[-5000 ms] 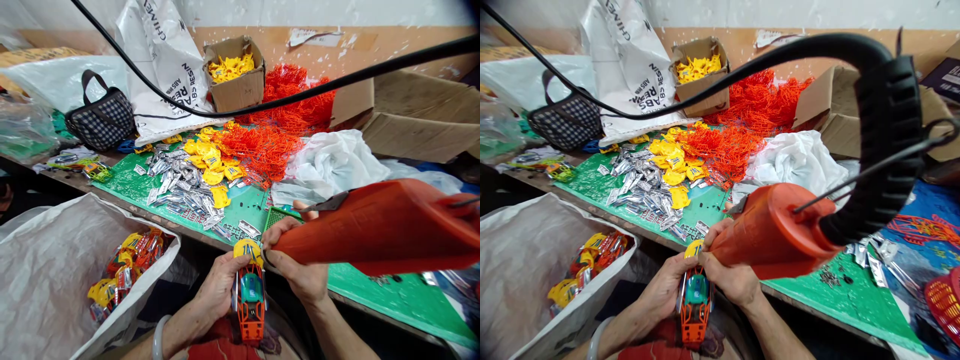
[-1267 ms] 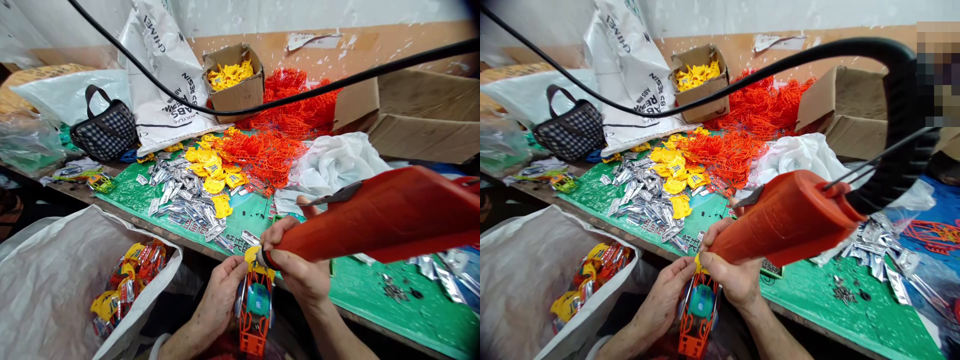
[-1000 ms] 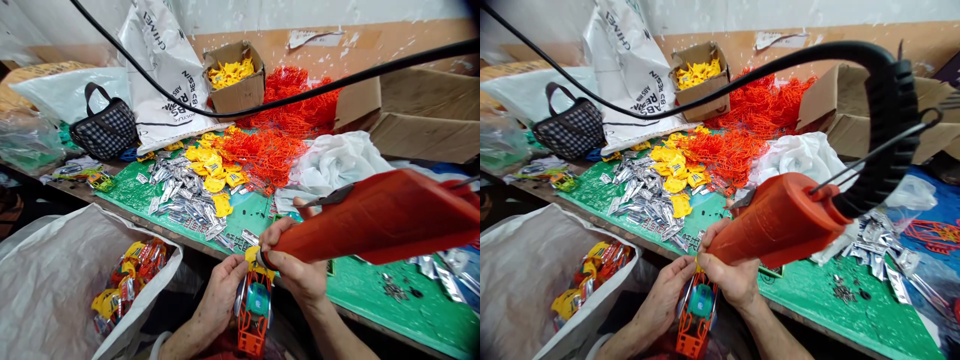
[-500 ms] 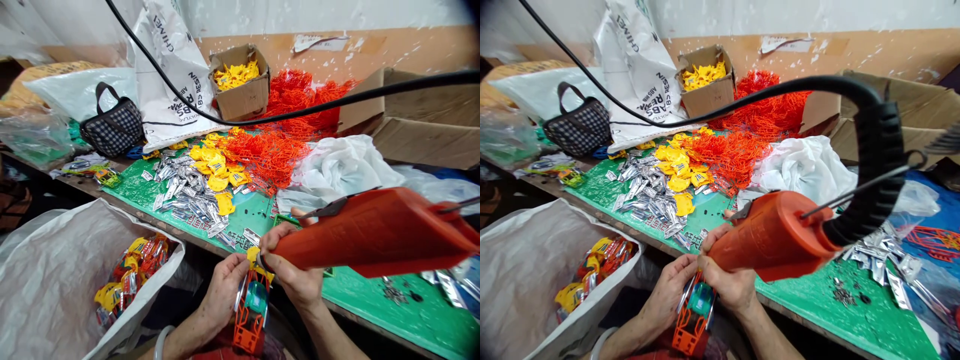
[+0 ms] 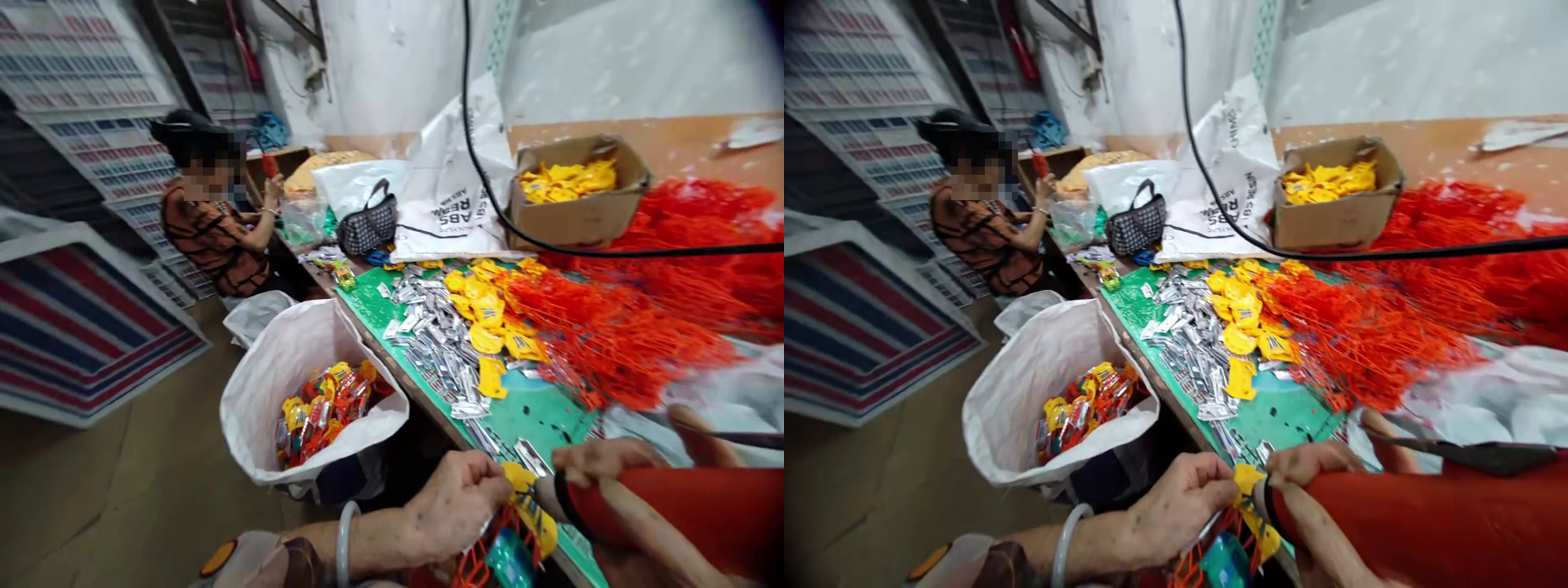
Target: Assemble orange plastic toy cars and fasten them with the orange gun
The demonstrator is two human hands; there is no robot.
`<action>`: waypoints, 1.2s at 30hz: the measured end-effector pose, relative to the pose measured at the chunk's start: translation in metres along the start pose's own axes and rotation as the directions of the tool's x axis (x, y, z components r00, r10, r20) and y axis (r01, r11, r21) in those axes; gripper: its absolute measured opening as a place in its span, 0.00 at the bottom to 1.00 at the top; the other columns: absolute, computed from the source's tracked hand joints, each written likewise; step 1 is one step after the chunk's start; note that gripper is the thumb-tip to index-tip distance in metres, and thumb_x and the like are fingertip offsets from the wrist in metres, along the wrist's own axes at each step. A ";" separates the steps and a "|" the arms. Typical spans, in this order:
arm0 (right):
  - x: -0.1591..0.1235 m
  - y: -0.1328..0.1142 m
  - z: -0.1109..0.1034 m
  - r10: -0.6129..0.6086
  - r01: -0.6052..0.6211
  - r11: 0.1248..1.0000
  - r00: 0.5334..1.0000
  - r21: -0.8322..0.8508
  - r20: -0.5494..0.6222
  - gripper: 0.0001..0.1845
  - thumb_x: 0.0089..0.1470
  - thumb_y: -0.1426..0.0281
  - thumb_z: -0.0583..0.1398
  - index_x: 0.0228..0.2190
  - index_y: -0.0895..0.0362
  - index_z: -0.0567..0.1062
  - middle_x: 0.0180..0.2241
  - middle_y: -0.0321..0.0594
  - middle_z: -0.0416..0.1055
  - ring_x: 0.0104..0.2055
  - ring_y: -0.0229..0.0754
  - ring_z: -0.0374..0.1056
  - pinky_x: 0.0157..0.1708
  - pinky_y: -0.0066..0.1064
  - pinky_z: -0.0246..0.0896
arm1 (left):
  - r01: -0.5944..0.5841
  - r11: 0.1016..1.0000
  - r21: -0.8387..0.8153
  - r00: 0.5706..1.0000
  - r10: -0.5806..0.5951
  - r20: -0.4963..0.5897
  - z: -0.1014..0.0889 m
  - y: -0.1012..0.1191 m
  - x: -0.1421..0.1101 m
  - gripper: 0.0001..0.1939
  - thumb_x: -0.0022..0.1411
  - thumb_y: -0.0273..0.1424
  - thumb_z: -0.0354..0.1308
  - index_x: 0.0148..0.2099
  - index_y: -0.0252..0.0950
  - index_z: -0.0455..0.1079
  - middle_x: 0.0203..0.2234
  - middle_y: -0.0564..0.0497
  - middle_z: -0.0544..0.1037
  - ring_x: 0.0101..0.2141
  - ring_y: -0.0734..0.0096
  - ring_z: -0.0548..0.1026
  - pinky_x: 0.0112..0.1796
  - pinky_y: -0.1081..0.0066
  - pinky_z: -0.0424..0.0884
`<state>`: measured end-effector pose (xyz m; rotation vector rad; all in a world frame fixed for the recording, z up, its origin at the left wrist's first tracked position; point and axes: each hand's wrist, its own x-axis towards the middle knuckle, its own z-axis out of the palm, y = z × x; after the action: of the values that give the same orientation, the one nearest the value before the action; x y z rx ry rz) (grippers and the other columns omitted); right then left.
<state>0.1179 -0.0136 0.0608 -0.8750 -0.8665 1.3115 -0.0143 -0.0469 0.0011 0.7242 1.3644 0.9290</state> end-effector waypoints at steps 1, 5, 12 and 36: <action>0.002 0.000 0.012 0.014 -0.014 1.000 1.000 0.003 0.013 0.49 0.35 0.69 0.74 0.59 0.40 0.63 0.24 0.30 0.70 0.27 0.42 0.69 0.32 0.38 0.72 | -0.026 1.000 0.006 0.999 0.026 -0.030 -0.009 0.004 -0.002 0.09 0.52 0.37 0.61 0.27 0.36 0.70 0.17 0.58 0.65 0.20 0.75 0.59 0.23 0.72 0.52; 0.013 0.006 0.073 -0.041 0.024 0.992 0.990 0.125 0.132 0.42 0.35 0.74 0.72 0.53 0.46 0.68 0.22 0.29 0.71 0.23 0.40 0.68 0.26 0.36 0.69 | -0.190 0.979 0.077 0.969 0.199 -0.145 -0.057 0.025 -0.017 0.10 0.56 0.36 0.59 0.30 0.35 0.73 0.20 0.55 0.70 0.22 0.74 0.63 0.24 0.73 0.57; 0.035 0.053 0.197 -0.153 0.100 0.980 0.933 0.174 0.326 0.07 0.36 0.73 0.68 0.21 0.58 0.73 0.19 0.31 0.68 0.20 0.35 0.64 0.23 0.30 0.60 | -0.243 0.771 0.589 0.730 0.545 -0.412 -0.150 0.070 -0.039 0.10 0.61 0.29 0.53 0.32 0.36 0.75 0.25 0.50 0.78 0.27 0.67 0.72 0.29 0.72 0.61; 0.068 -0.013 -0.008 -0.332 0.304 0.943 0.898 -0.137 -0.289 0.15 0.34 0.72 0.71 0.25 0.59 0.72 0.21 0.32 0.71 0.17 0.36 0.65 0.12 0.27 0.60 | -0.544 0.304 0.782 0.763 0.568 0.309 -0.061 0.009 0.000 0.12 0.66 0.26 0.50 0.45 0.38 0.74 0.39 0.43 0.81 0.41 0.56 0.77 0.43 0.62 0.71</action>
<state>0.1353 0.0531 0.0713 -0.9330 -0.7838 0.8288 -0.0762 -0.0485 0.0029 2.0949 1.5965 0.7237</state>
